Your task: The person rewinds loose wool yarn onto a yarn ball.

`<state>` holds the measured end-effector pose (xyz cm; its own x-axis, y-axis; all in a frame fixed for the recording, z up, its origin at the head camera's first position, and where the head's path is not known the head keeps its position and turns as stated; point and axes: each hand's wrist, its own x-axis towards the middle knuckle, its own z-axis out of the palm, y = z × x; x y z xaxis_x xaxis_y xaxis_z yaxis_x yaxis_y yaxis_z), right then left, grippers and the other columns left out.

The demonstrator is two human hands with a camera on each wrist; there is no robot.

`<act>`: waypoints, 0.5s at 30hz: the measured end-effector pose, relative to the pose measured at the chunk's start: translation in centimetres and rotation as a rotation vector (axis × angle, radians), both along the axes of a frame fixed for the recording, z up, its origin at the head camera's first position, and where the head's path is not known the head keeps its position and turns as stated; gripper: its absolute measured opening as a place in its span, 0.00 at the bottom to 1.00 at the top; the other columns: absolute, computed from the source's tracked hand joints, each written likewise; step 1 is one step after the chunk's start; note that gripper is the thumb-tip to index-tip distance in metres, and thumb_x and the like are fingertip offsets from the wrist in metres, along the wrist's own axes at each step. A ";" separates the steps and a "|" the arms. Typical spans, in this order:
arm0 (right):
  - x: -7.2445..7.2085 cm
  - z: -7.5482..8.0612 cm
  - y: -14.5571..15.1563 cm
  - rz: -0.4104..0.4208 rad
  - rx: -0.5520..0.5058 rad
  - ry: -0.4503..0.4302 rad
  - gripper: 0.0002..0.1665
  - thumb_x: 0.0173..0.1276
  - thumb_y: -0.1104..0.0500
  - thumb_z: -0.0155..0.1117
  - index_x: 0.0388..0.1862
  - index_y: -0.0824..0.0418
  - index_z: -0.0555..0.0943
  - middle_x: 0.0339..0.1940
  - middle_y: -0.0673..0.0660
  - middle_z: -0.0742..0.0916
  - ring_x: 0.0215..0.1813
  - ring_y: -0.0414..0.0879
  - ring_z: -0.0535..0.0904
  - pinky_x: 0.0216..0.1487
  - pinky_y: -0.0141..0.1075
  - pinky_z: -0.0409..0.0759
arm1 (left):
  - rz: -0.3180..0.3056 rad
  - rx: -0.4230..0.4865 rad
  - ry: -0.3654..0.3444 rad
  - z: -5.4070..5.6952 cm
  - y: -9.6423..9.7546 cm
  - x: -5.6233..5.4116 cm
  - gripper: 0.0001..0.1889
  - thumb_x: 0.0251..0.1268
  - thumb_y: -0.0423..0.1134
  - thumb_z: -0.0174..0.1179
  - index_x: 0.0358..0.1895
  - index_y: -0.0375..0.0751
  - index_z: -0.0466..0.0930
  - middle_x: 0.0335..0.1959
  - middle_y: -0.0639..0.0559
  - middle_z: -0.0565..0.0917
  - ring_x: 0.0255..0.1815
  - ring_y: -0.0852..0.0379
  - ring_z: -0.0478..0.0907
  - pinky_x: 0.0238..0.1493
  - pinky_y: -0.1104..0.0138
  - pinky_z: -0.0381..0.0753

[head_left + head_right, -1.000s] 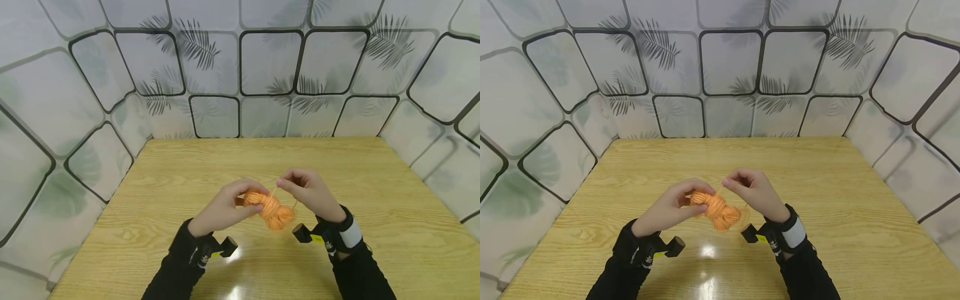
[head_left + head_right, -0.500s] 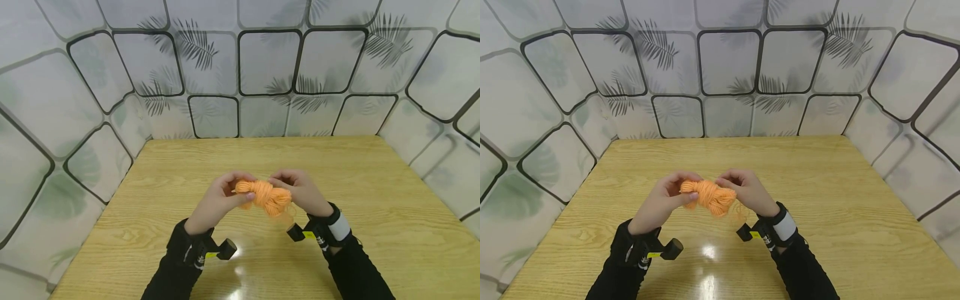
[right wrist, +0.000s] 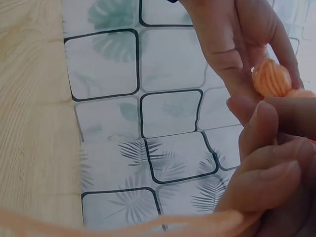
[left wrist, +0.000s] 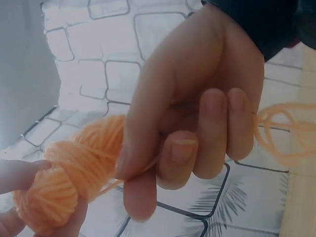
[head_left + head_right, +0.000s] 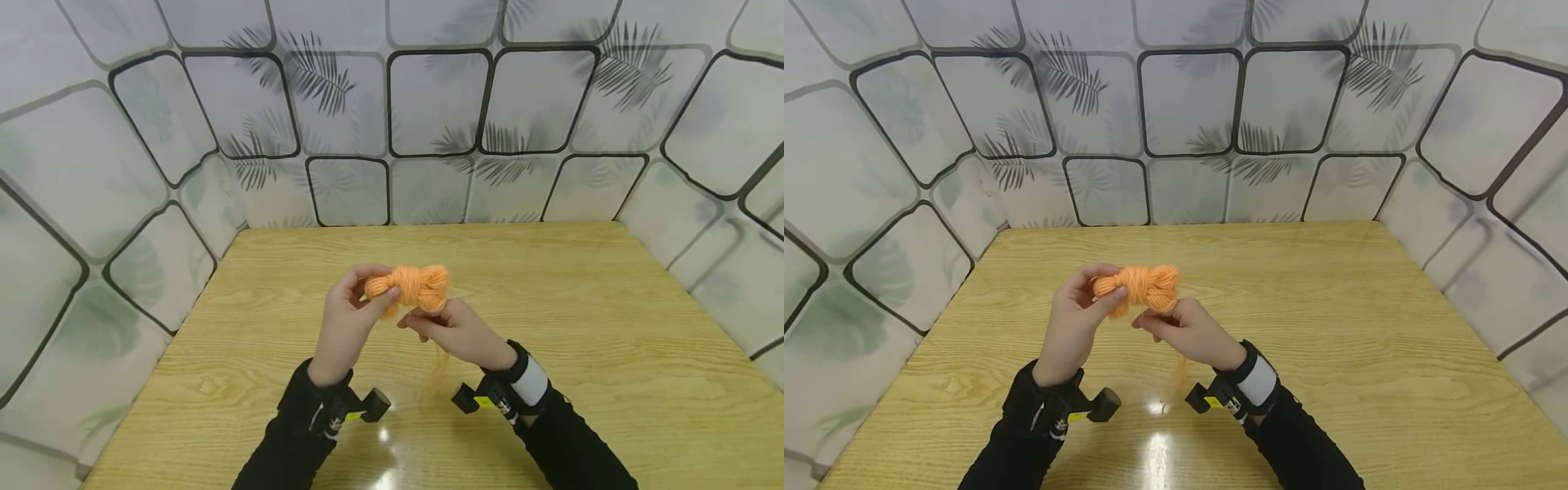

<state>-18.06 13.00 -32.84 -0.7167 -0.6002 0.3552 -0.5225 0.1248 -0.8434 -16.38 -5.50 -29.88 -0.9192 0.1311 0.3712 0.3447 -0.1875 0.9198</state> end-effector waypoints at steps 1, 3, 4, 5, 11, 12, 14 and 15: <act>0.1 0.1 -0.1 0.002 0.010 0.006 0.12 0.71 0.67 0.50 0.46 0.73 0.78 0.33 0.60 0.84 0.25 0.43 0.70 0.28 0.31 0.72 | 0.019 -0.006 0.018 -0.1 0.0 -0.1 0.13 0.59 0.26 0.59 0.48 0.31 0.73 0.45 0.48 0.75 0.42 0.57 0.75 0.37 0.71 0.77; 0.3 0.2 -0.2 -0.001 0.029 0.012 0.12 0.70 0.66 0.51 0.43 0.72 0.81 0.29 0.58 0.84 0.23 0.40 0.69 0.26 0.31 0.69 | 0.051 -0.018 0.061 -0.3 0.1 -0.2 0.13 0.59 0.26 0.59 0.48 0.31 0.74 0.45 0.49 0.75 0.41 0.58 0.75 0.36 0.71 0.78; 0.3 0.2 -0.2 -0.002 0.035 0.014 0.13 0.70 0.66 0.51 0.43 0.71 0.81 0.28 0.56 0.83 0.23 0.38 0.67 0.25 0.30 0.68 | 0.068 -0.030 0.088 -0.4 0.1 -0.2 0.13 0.58 0.26 0.60 0.47 0.30 0.74 0.44 0.49 0.75 0.40 0.58 0.75 0.35 0.72 0.78; 0.4 0.3 -0.3 -0.004 0.042 0.018 0.13 0.70 0.66 0.51 0.42 0.71 0.82 0.26 0.55 0.83 0.22 0.38 0.67 0.24 0.30 0.67 | 0.082 -0.041 0.116 -0.6 0.1 -0.3 0.13 0.58 0.26 0.60 0.47 0.30 0.74 0.44 0.49 0.74 0.40 0.58 0.74 0.34 0.72 0.77; 0.9 0.9 -0.1 -0.002 0.039 0.047 0.12 0.70 0.65 0.52 0.42 0.71 0.82 0.23 0.55 0.81 0.21 0.38 0.68 0.23 0.31 0.69 | 0.186 -0.168 0.277 -1.0 0.2 -0.5 0.12 0.56 0.26 0.62 0.44 0.31 0.76 0.43 0.44 0.74 0.42 0.58 0.74 0.36 0.70 0.79; 1.0 1.0 0.0 -0.002 0.037 0.054 0.12 0.70 0.65 0.52 0.42 0.71 0.82 0.22 0.55 0.80 0.21 0.39 0.68 0.23 0.31 0.68 | 0.204 -0.190 0.293 -1.0 0.2 -0.6 0.11 0.56 0.27 0.62 0.43 0.32 0.77 0.43 0.43 0.74 0.43 0.57 0.74 0.37 0.69 0.79; 1.1 1.2 0.3 -0.005 0.033 0.069 0.12 0.70 0.65 0.52 0.42 0.71 0.82 0.20 0.55 0.79 0.19 0.39 0.67 0.22 0.31 0.68 | 0.232 -0.230 0.317 -1.0 0.1 -0.6 0.11 0.56 0.27 0.63 0.43 0.33 0.77 0.43 0.43 0.75 0.44 0.56 0.74 0.38 0.68 0.80; 1.1 1.2 0.4 -0.008 0.031 0.079 0.12 0.69 0.66 0.53 0.41 0.71 0.82 0.19 0.55 0.78 0.18 0.39 0.66 0.21 0.31 0.67 | 0.240 -0.245 0.326 -0.9 0.1 -0.6 0.11 0.56 0.27 0.63 0.42 0.33 0.77 0.43 0.43 0.75 0.44 0.55 0.74 0.39 0.67 0.80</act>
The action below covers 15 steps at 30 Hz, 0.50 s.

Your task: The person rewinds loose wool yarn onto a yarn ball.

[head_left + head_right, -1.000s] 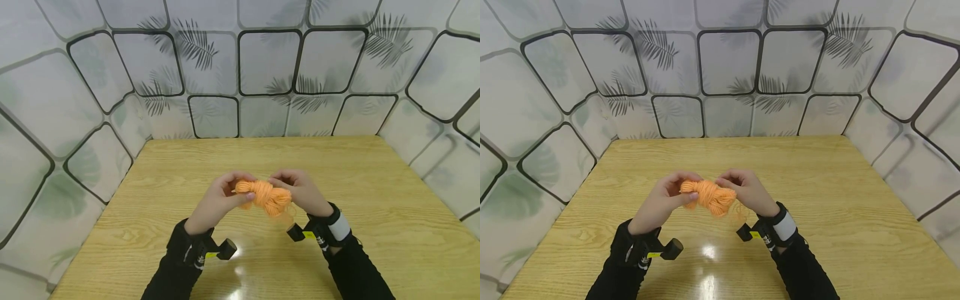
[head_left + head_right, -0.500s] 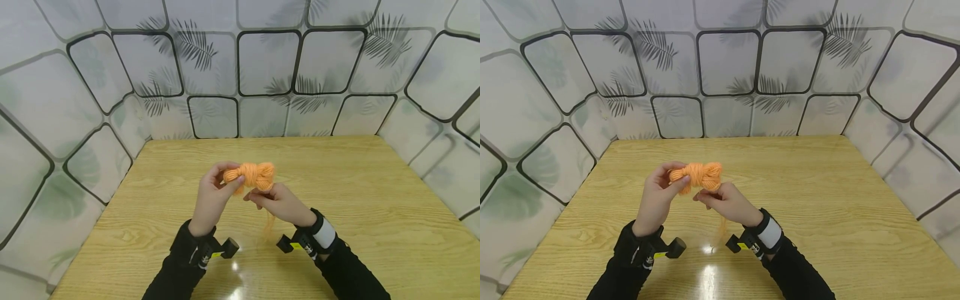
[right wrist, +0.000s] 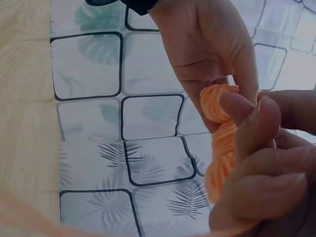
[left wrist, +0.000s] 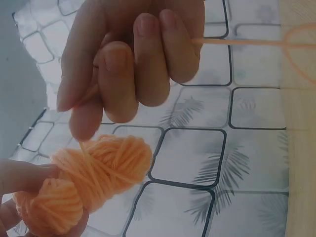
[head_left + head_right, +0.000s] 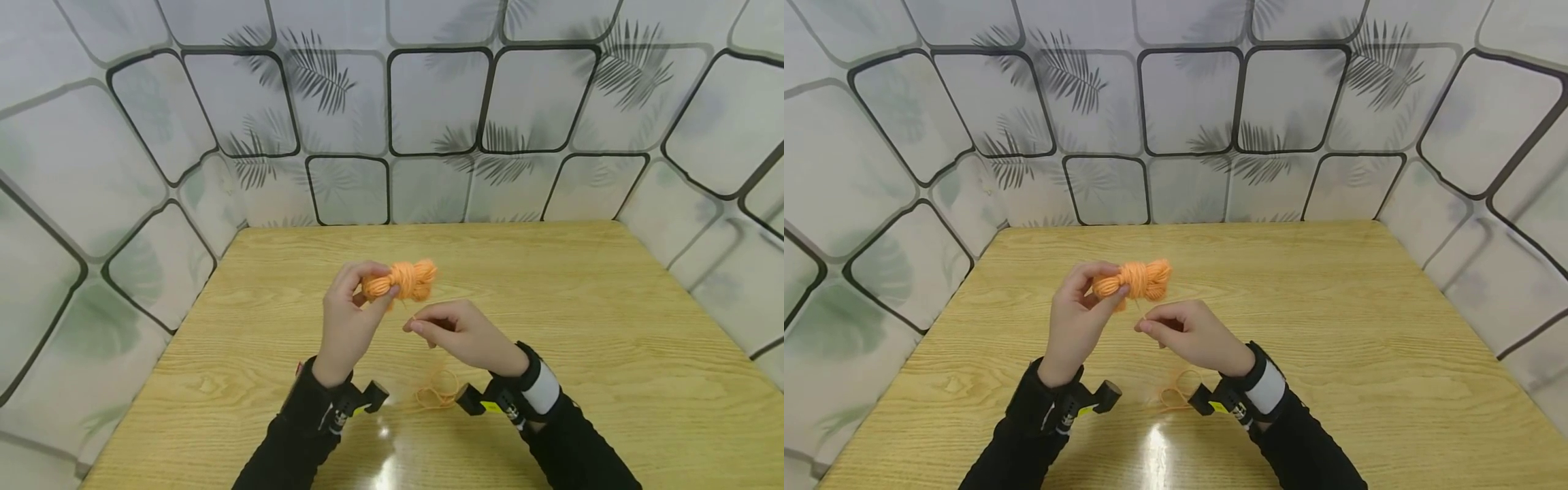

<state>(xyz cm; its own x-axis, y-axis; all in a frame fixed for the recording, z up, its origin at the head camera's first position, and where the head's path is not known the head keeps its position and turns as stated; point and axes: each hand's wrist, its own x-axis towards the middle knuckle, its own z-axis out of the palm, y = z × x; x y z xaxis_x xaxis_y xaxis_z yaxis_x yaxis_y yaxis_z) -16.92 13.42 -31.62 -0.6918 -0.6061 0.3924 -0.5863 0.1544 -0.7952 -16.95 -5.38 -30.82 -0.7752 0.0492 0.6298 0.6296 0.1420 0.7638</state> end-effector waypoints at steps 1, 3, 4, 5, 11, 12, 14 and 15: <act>0.0 0.0 0.2 -0.002 -0.004 0.010 0.11 0.69 0.66 0.53 0.41 0.70 0.82 0.18 0.55 0.77 0.18 0.39 0.65 0.20 0.32 0.66 | 0.008 -0.014 0.003 0.0 0.0 0.0 0.11 0.56 0.27 0.63 0.42 0.33 0.77 0.43 0.43 0.75 0.45 0.55 0.74 0.39 0.66 0.80; 0.0 0.2 0.5 -0.003 -0.016 0.021 0.10 0.69 0.67 0.53 0.40 0.69 0.82 0.16 0.55 0.75 0.16 0.39 0.63 0.18 0.32 0.64 | 0.022 -0.042 0.004 0.1 0.0 0.0 0.11 0.56 0.28 0.63 0.42 0.34 0.77 0.43 0.44 0.75 0.46 0.54 0.74 0.39 0.66 0.80; 0.0 0.2 0.7 -0.005 -0.025 0.030 0.10 0.68 0.67 0.53 0.40 0.68 0.82 0.16 0.54 0.74 0.16 0.39 0.62 0.17 0.33 0.63 | 0.026 -0.056 0.003 0.1 0.0 0.0 0.11 0.56 0.28 0.63 0.42 0.35 0.77 0.43 0.44 0.75 0.46 0.54 0.74 0.39 0.65 0.80; -0.1 0.3 0.9 -0.006 -0.035 0.040 0.09 0.68 0.68 0.54 0.39 0.68 0.82 0.16 0.54 0.73 0.15 0.39 0.61 0.16 0.33 0.63 | 0.030 -0.068 0.003 0.0 0.0 -0.1 0.11 0.55 0.28 0.64 0.42 0.35 0.78 0.43 0.45 0.76 0.46 0.55 0.74 0.39 0.65 0.80; 0.1 1.0 1.9 -0.057 -0.078 0.091 0.08 0.67 0.69 0.55 0.37 0.64 0.82 0.17 0.51 0.73 0.15 0.41 0.60 0.16 0.34 0.62 | 0.020 -0.153 0.019 -0.2 0.0 -0.3 0.09 0.56 0.29 0.64 0.40 0.37 0.79 0.42 0.46 0.76 0.44 0.55 0.75 0.37 0.64 0.80; 0.1 1.1 2.1 -0.071 -0.081 0.092 0.08 0.67 0.69 0.55 0.37 0.64 0.82 0.17 0.51 0.73 0.15 0.41 0.60 0.16 0.35 0.62 | 0.015 -0.172 0.020 -0.2 0.0 -0.3 0.08 0.56 0.29 0.63 0.40 0.37 0.79 0.42 0.46 0.76 0.44 0.55 0.75 0.37 0.64 0.80; 0.2 1.3 2.5 -0.098 -0.087 0.088 0.08 0.67 0.69 0.55 0.37 0.63 0.82 0.17 0.51 0.73 0.15 0.41 0.59 0.16 0.35 0.61 | 0.007 -0.216 0.017 -0.3 0.0 -0.3 0.09 0.56 0.29 0.64 0.40 0.38 0.79 0.42 0.47 0.76 0.43 0.56 0.74 0.36 0.65 0.80; 0.2 1.4 2.6 -0.113 -0.090 0.085 0.08 0.67 0.69 0.55 0.37 0.63 0.82 0.17 0.51 0.73 0.15 0.41 0.59 0.16 0.35 0.61 | 0.007 -0.244 0.015 -0.3 0.0 -0.3 0.09 0.55 0.29 0.64 0.40 0.39 0.79 0.43 0.47 0.77 0.43 0.56 0.74 0.35 0.66 0.79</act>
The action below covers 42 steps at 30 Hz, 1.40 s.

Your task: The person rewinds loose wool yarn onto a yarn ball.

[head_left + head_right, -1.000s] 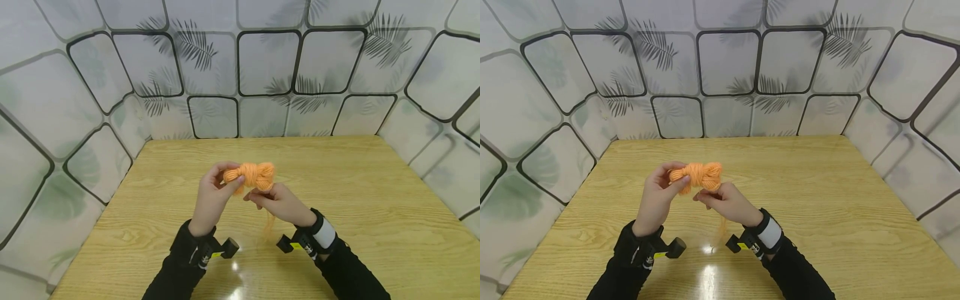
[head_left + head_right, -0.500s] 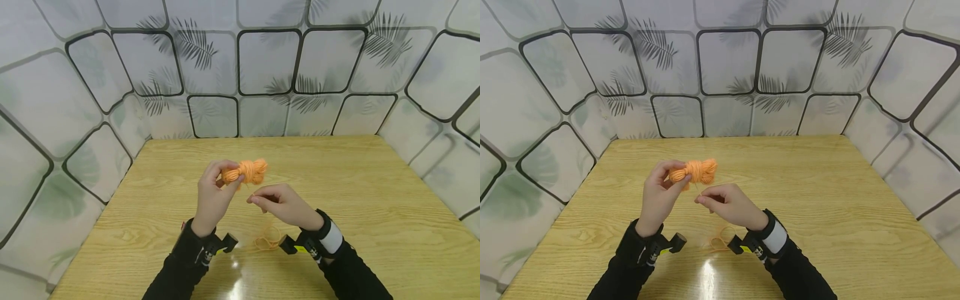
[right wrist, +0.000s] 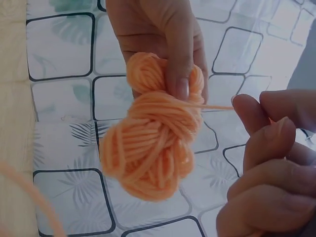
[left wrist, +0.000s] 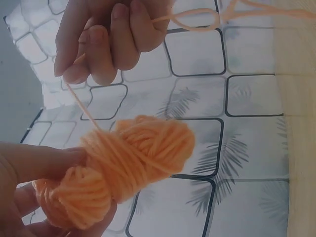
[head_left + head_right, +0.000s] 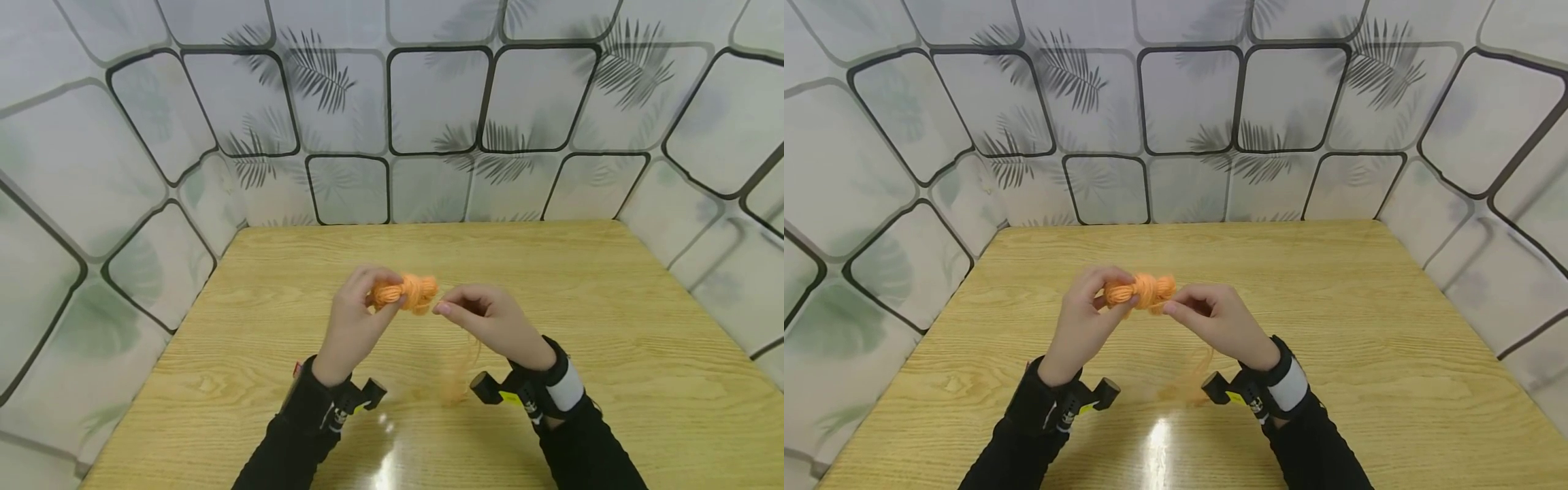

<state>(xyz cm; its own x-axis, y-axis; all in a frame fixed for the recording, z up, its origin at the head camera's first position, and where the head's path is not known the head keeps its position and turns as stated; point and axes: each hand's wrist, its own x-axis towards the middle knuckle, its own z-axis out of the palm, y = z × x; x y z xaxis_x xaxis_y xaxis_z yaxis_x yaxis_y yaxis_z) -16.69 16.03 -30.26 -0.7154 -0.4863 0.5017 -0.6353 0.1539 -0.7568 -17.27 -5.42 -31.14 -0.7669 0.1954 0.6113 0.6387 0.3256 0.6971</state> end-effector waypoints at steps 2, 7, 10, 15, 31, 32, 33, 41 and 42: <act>0.0 0.2 0.3 -0.024 -0.010 -0.001 0.08 0.67 0.69 0.55 0.37 0.65 0.82 0.18 0.50 0.74 0.15 0.41 0.59 0.16 0.36 0.61 | -0.006 -0.057 -0.009 0.0 0.0 0.1 0.09 0.55 0.30 0.64 0.41 0.40 0.79 0.43 0.48 0.77 0.39 0.58 0.72 0.33 0.68 0.76; 0.1 0.6 0.9 -0.076 -0.035 -0.013 0.08 0.67 0.69 0.54 0.37 0.67 0.81 0.20 0.47 0.75 0.16 0.42 0.59 0.17 0.36 0.61 | -0.058 -0.172 -0.041 0.1 -0.1 0.3 0.10 0.56 0.32 0.64 0.42 0.42 0.79 0.43 0.51 0.77 0.32 0.60 0.67 0.29 0.68 0.67; 0.1 0.8 1.2 -0.118 -0.043 -0.020 0.08 0.68 0.68 0.54 0.37 0.65 0.81 0.18 0.47 0.72 0.16 0.42 0.58 0.17 0.36 0.60 | -0.113 -0.206 -0.062 0.2 -0.1 0.3 0.10 0.56 0.32 0.64 0.42 0.43 0.79 0.43 0.51 0.78 0.33 0.60 0.69 0.29 0.69 0.68; -0.1 0.9 1.6 -0.151 -0.091 -0.030 0.09 0.68 0.68 0.53 0.34 0.62 0.81 0.14 0.50 0.67 0.14 0.43 0.56 0.16 0.37 0.58 | -0.253 -0.207 -0.154 0.3 -0.2 0.4 0.10 0.57 0.32 0.63 0.43 0.45 0.79 0.43 0.54 0.78 0.37 0.60 0.71 0.30 0.70 0.72; -1.6 -0.5 0.8 -0.136 -0.042 -0.083 0.07 0.68 0.66 0.55 0.35 0.65 0.81 0.15 0.50 0.69 0.14 0.42 0.59 0.15 0.36 0.60 | -0.673 0.147 -0.409 1.0 -1.1 1.0 0.13 0.61 0.35 0.61 0.47 0.35 0.74 0.48 0.46 0.75 0.35 0.58 0.73 0.29 0.69 0.76; -1.7 -0.7 0.7 -0.118 -0.033 -0.089 0.07 0.68 0.66 0.55 0.35 0.65 0.81 0.16 0.50 0.71 0.15 0.41 0.60 0.16 0.35 0.61 | -0.670 0.167 -0.416 1.0 -1.2 1.0 0.14 0.60 0.35 0.61 0.47 0.35 0.74 0.48 0.45 0.75 0.34 0.59 0.74 0.30 0.69 0.76; -1.8 -0.9 0.5 -0.090 -0.029 -0.096 0.07 0.68 0.66 0.55 0.36 0.66 0.81 0.18 0.50 0.73 0.16 0.41 0.62 0.17 0.35 0.63 | -0.663 0.189 -0.425 1.1 -1.2 1.1 0.13 0.60 0.36 0.61 0.47 0.37 0.74 0.48 0.47 0.75 0.33 0.59 0.74 0.30 0.69 0.77; -2.1 -2.0 -0.8 0.089 0.002 -0.105 0.08 0.68 0.66 0.55 0.35 0.70 0.79 0.25 0.50 0.80 0.24 0.38 0.72 0.27 0.33 0.74 | -0.580 0.402 -0.420 1.2 -1.1 1.1 0.12 0.59 0.33 0.62 0.44 0.52 0.77 0.47 0.51 0.75 0.38 0.59 0.74 0.34 0.72 0.76; -2.1 -2.1 -1.0 0.096 0.014 -0.086 0.07 0.68 0.67 0.54 0.36 0.70 0.79 0.23 0.50 0.78 0.24 0.38 0.71 0.28 0.33 0.73 | -0.558 0.422 -0.412 1.3 -1.1 1.1 0.12 0.59 0.33 0.62 0.43 0.53 0.77 0.46 0.52 0.75 0.38 0.60 0.74 0.34 0.72 0.76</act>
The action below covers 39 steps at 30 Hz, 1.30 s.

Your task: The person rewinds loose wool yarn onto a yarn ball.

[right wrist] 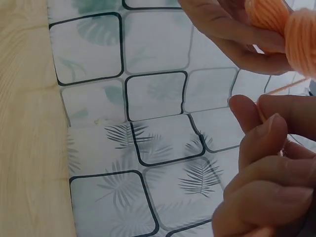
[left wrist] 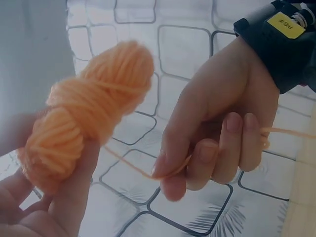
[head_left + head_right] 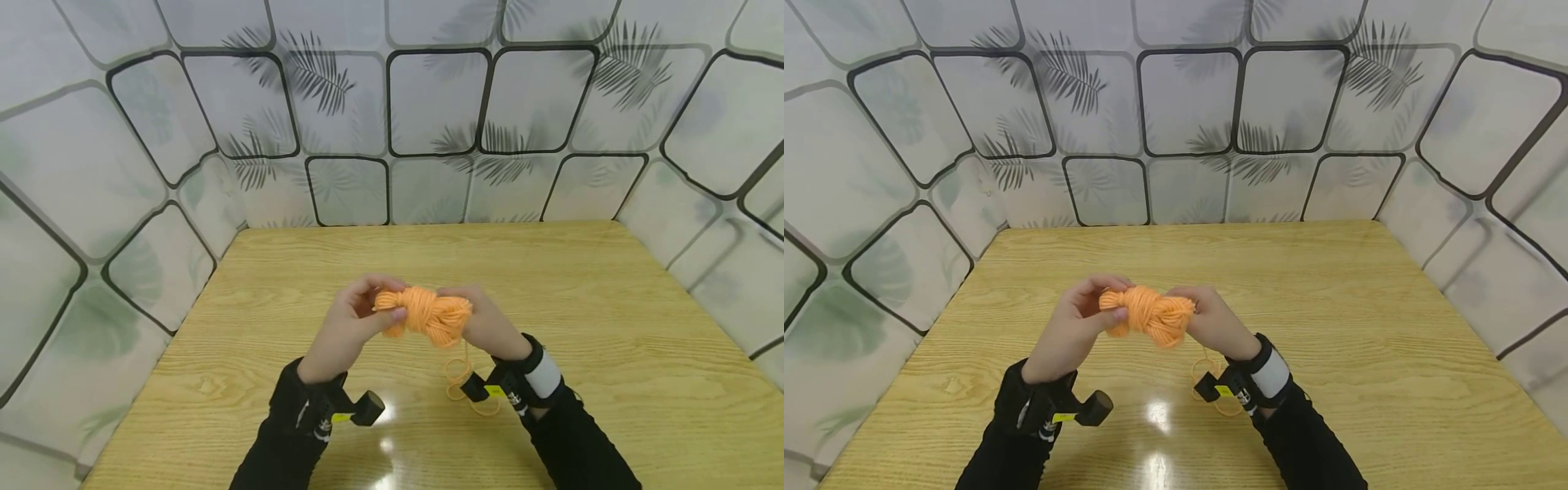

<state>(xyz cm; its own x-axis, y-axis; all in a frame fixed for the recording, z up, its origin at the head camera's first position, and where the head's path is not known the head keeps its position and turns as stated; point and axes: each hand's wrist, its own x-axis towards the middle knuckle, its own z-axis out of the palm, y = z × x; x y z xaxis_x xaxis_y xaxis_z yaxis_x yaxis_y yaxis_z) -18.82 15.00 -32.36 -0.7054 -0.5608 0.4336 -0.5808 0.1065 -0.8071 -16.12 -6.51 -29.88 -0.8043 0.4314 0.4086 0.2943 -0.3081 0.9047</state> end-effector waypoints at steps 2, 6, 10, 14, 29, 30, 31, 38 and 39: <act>0.1 -0.2 -0.4 0.013 0.014 0.000 0.06 0.69 0.69 0.52 0.40 0.70 0.77 0.24 0.52 0.76 0.25 0.38 0.69 0.29 0.33 0.71 | 0.065 0.020 -0.008 0.0 0.1 -0.1 0.12 0.58 0.32 0.62 0.43 0.53 0.77 0.45 0.52 0.75 0.38 0.60 0.74 0.34 0.72 0.76; 0.5 -0.3 -1.4 0.017 0.052 -0.086 0.11 0.70 0.68 0.51 0.49 0.69 0.74 0.32 0.55 0.80 0.29 0.42 0.71 0.32 0.33 0.72 | 0.217 0.029 0.009 -0.1 0.4 -0.2 0.12 0.59 0.30 0.61 0.43 0.49 0.77 0.47 0.52 0.76 0.42 0.57 0.75 0.38 0.70 0.77; 1.0 -0.2 -2.0 0.015 0.102 -0.112 0.11 0.70 0.66 0.51 0.43 0.70 0.80 0.24 0.52 0.80 0.21 0.40 0.65 0.24 0.31 0.67 | 0.339 0.030 0.056 -0.2 0.7 -0.3 0.11 0.59 0.28 0.60 0.45 0.39 0.76 0.46 0.51 0.76 0.44 0.56 0.75 0.39 0.70 0.78; 1.5 0.1 -2.3 0.025 0.126 -0.069 0.12 0.70 0.66 0.52 0.40 0.69 0.82 0.19 0.49 0.76 0.17 0.36 0.61 0.20 0.29 0.63 | 0.418 0.015 0.135 -0.6 0.9 -0.6 0.12 0.58 0.26 0.60 0.46 0.31 0.74 0.44 0.50 0.75 0.40 0.59 0.75 0.35 0.72 0.77; 2.4 1.5 -1.0 0.060 0.060 0.063 0.08 0.67 0.68 0.55 0.37 0.64 0.83 0.16 0.51 0.73 0.16 0.38 0.62 0.17 0.32 0.64 | 0.598 -0.176 0.345 -1.2 1.2 -1.3 0.11 0.56 0.27 0.62 0.43 0.33 0.77 0.44 0.42 0.75 0.43 0.54 0.75 0.36 0.69 0.80; 2.4 1.6 -0.9 0.057 0.055 0.071 0.08 0.67 0.68 0.56 0.37 0.64 0.83 0.16 0.52 0.74 0.16 0.39 0.62 0.17 0.32 0.64 | 0.601 -0.192 0.353 -1.3 1.2 -1.4 0.11 0.56 0.27 0.63 0.43 0.33 0.77 0.44 0.43 0.75 0.44 0.54 0.75 0.36 0.68 0.80; 2.5 1.7 -0.7 0.056 0.050 0.077 0.08 0.66 0.69 0.56 0.37 0.64 0.83 0.16 0.52 0.73 0.16 0.39 0.62 0.17 0.32 0.64 | 0.599 -0.206 0.360 -1.3 1.2 -1.5 0.11 0.56 0.28 0.63 0.43 0.34 0.77 0.44 0.43 0.75 0.44 0.54 0.75 0.36 0.68 0.80; 2.8 2.4 0.2 0.035 0.008 0.147 0.08 0.65 0.71 0.56 0.36 0.63 0.82 0.17 0.51 0.73 0.16 0.39 0.62 0.16 0.32 0.63 | 0.570 -0.320 0.384 -1.6 1.2 -1.6 0.09 0.56 0.30 0.63 0.41 0.38 0.78 0.43 0.46 0.76 0.44 0.55 0.74 0.35 0.66 0.80; 2.8 2.4 0.3 0.035 0.000 0.156 0.08 0.65 0.71 0.56 0.36 0.63 0.82 0.17 0.51 0.73 0.16 0.39 0.61 0.16 0.31 0.63 | 0.567 -0.344 0.395 -1.6 1.2 -1.6 0.09 0.56 0.30 0.63 0.41 0.38 0.78 0.43 0.47 0.76 0.43 0.56 0.74 0.34 0.66 0.79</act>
<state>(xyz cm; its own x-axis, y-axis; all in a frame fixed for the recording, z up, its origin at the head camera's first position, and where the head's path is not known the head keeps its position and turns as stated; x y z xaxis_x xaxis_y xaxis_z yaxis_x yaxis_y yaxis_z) -16.05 15.31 -29.92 -0.6095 -0.5841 0.5360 -0.7023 0.0840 -0.7069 -17.68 -5.27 -31.46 -0.7624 0.1518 0.6290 0.6444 0.2655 0.7171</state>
